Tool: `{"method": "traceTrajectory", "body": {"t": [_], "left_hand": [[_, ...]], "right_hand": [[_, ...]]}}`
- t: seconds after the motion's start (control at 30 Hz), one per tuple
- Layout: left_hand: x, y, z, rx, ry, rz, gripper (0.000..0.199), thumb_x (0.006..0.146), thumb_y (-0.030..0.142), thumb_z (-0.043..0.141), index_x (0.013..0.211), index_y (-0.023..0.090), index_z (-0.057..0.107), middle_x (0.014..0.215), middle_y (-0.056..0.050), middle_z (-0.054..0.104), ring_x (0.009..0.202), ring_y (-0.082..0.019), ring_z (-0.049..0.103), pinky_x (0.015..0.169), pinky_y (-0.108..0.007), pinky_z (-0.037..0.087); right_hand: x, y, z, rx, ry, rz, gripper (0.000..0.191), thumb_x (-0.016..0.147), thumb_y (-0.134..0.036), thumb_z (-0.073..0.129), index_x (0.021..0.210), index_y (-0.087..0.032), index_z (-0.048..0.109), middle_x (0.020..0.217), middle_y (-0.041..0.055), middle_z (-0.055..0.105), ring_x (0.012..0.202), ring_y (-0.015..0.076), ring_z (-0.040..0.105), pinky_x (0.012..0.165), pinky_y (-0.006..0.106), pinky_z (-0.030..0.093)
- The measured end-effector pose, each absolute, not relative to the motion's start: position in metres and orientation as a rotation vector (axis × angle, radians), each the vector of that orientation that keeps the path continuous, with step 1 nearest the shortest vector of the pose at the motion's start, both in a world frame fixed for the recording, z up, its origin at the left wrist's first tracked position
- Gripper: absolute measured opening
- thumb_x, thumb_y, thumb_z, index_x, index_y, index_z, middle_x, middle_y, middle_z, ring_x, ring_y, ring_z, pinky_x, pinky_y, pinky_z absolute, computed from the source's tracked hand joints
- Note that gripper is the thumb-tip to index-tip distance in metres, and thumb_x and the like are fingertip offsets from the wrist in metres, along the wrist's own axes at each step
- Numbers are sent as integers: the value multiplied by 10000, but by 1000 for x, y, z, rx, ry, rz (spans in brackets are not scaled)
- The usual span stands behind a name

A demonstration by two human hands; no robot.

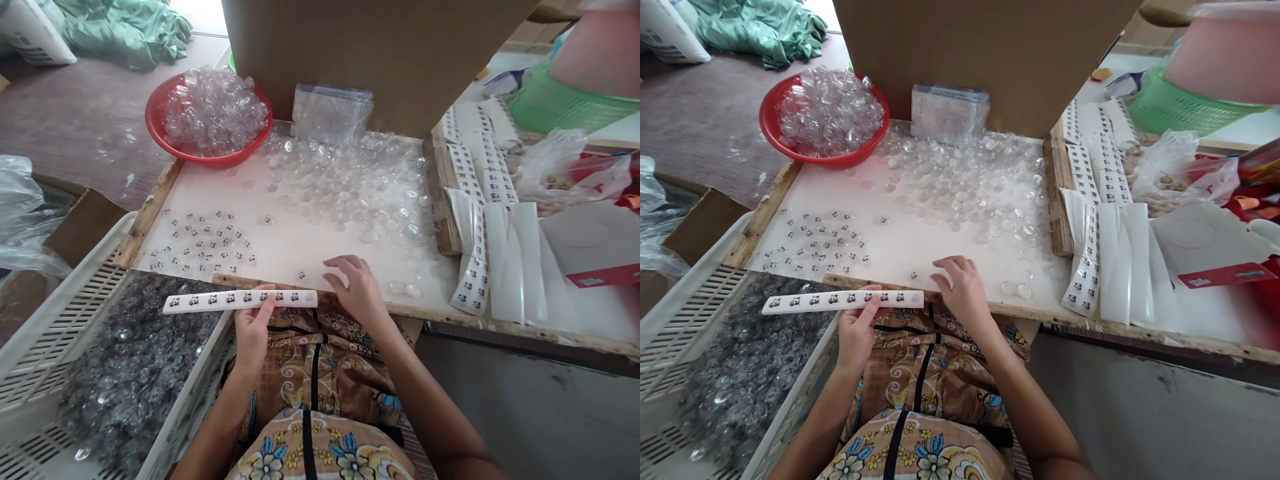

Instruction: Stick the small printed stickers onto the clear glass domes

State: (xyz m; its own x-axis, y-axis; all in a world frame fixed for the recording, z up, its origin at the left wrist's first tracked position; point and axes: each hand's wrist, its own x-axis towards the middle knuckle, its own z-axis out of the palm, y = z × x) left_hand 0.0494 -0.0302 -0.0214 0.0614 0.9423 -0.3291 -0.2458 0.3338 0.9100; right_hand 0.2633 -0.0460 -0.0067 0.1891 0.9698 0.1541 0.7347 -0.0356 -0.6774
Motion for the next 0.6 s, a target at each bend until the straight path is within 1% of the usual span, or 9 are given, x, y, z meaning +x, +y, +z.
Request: {"method": "traceTrajectory", "body": {"t": [0.07, 0.13, 0.2, 0.27, 0.37, 0.43, 0.47, 0.53, 0.6], "left_hand": [[49, -32, -18, 868, 1162, 1043, 305, 819, 358, 740, 1061, 175, 715, 911, -34, 723, 791, -168, 694, 723, -270, 594], [50, -33, -15, 946, 1168, 1035, 275, 822, 362, 735, 1027, 178, 722, 936, -36, 725, 795, -173, 698, 738, -276, 592], [50, -34, -13, 973, 1173, 1036, 274, 817, 371, 737, 1013, 180, 725, 947, -39, 727, 798, -183, 704, 750, -289, 594], [51, -34, -13, 940, 1172, 1047, 289, 804, 378, 746, 1012, 180, 725, 941, -39, 727, 802, -191, 708, 742, -294, 598], [51, -36, -17, 861, 1158, 1050, 300, 792, 372, 758, 1013, 172, 724, 933, -39, 728, 805, -185, 703, 727, -282, 600], [50, -36, -20, 826, 1151, 1054, 308, 788, 371, 763, 1014, 164, 726, 919, -42, 726, 785, -176, 700, 721, -280, 602], [50, -36, -20, 815, 1151, 1058, 313, 783, 371, 767, 1011, 161, 728, 914, -43, 725, 778, -173, 699, 719, -282, 604], [50, -36, -20, 793, 1152, 1063, 320, 774, 372, 775, 1007, 157, 733, 914, -45, 721, 781, -172, 698, 721, -283, 606], [50, -35, -20, 772, 1148, 1061, 316, 767, 367, 782, 999, 158, 736, 926, -44, 719, 794, -167, 694, 723, -274, 605]], "right_hand": [[244, -49, 2, -1645, -1653, 617, 177, 915, -223, 603, 1080, -225, 670, 1049, 87, 663, 1005, 251, 599, 857, 389, 500], [228, -52, 6, -1536, -1701, 672, 133, 920, -197, 600, 1029, -223, 671, 980, 71, 669, 932, 221, 618, 804, 352, 511], [216, -55, 6, -1510, -1717, 594, 101, 936, -188, 577, 973, -214, 668, 933, 70, 664, 883, 209, 619, 778, 344, 508], [210, -58, 6, -1487, -1705, 487, 110, 948, -195, 559, 932, -212, 666, 937, 78, 660, 891, 208, 616, 790, 353, 504], [221, -59, 6, -1435, -1614, 496, 126, 941, -220, 564, 876, -214, 671, 968, 81, 650, 918, 199, 616, 794, 339, 509], [240, -55, 3, -1478, -1459, 578, 111, 916, -272, 595, 859, -210, 667, 940, 71, 650, 872, 188, 619, 743, 314, 512], [252, -53, 1, -1533, -1360, 619, 121, 898, -303, 609, 849, -205, 661, 896, 62, 651, 819, 180, 614, 699, 300, 506], [277, -47, -6, -1688, -1188, 686, 167, 853, -357, 628, 820, -195, 650, 770, 34, 642, 682, 160, 573, 613, 284, 465], [297, -43, -14, -1835, -1119, 752, 181, 805, -369, 629, 785, -190, 647, 677, 10, 616, 601, 146, 520, 567, 280, 414]]}}
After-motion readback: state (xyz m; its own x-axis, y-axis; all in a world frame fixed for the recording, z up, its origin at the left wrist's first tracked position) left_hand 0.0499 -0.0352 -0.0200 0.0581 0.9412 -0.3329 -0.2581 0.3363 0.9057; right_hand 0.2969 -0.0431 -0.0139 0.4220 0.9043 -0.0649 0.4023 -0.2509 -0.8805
